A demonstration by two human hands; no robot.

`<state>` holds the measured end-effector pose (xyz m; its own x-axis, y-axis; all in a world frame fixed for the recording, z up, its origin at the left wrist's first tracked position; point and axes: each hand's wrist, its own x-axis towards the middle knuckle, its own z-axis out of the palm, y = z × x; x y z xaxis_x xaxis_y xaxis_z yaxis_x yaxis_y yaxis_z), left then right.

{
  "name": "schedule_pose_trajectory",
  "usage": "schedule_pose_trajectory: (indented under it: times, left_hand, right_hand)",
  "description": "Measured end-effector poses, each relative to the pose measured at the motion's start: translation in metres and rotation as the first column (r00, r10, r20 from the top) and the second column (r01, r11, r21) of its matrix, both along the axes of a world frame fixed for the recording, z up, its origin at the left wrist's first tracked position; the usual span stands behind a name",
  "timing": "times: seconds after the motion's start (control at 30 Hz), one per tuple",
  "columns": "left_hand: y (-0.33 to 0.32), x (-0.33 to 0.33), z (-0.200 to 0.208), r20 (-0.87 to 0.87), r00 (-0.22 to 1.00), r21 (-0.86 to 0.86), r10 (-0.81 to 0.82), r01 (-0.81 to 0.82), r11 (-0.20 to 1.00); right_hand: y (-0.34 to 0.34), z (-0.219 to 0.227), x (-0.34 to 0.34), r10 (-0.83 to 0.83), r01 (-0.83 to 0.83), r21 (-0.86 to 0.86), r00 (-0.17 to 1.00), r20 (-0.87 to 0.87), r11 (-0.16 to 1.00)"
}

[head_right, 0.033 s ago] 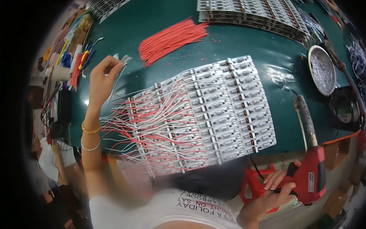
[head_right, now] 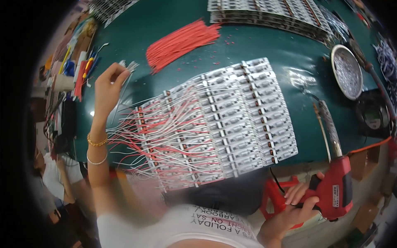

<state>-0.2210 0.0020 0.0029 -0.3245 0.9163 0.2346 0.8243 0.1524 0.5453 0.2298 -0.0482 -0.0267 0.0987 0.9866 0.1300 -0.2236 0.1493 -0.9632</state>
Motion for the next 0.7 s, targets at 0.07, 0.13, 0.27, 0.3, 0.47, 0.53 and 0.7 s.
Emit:
schedule_pose_trajectory:
  times: [0.07,0.13,0.27,0.3,0.47,0.53,0.7]
  left_hand:
    - [-0.002,-0.010,-0.005,-0.088,0.996,-0.004,0.017,-0.017,1.000]
    - [-0.004,-0.018,-0.006,-0.416,0.905,-0.060,0.086,-0.122,0.991]
    - [-0.007,-0.020,-0.001,-0.662,0.747,0.044,0.060,-0.041,0.998]
    - [-0.006,-0.011,0.005,-0.615,0.783,0.114,0.092,-0.027,0.993]
    - [0.011,0.081,0.023,0.133,0.951,0.145,-0.279,0.260,0.955]
    - [0.026,0.116,0.016,0.335,0.854,0.041,-0.398,0.409,0.912]
    - [0.035,0.153,-0.005,0.093,0.846,0.016,-0.525,0.526,0.851]
  right_hand:
    - [-0.002,0.001,0.000,-0.009,0.009,-0.006,1.000,0.012,1.000]
    - [-0.005,0.000,0.003,-0.005,0.005,-0.017,1.000,0.011,1.000]
    - [-0.009,0.003,0.006,-0.033,0.033,-0.036,0.999,0.006,0.999]
    - [-0.010,0.005,0.005,-0.036,0.036,-0.043,0.999,-0.004,0.998]
    - [-0.012,0.005,-0.013,0.066,-0.066,-0.017,0.998,-0.008,0.998]
    - [-0.015,0.010,-0.024,0.051,-0.048,-0.088,0.998,0.033,0.995]
    - [-0.024,0.009,-0.037,0.088,-0.069,-0.174,0.991,0.100,0.982]
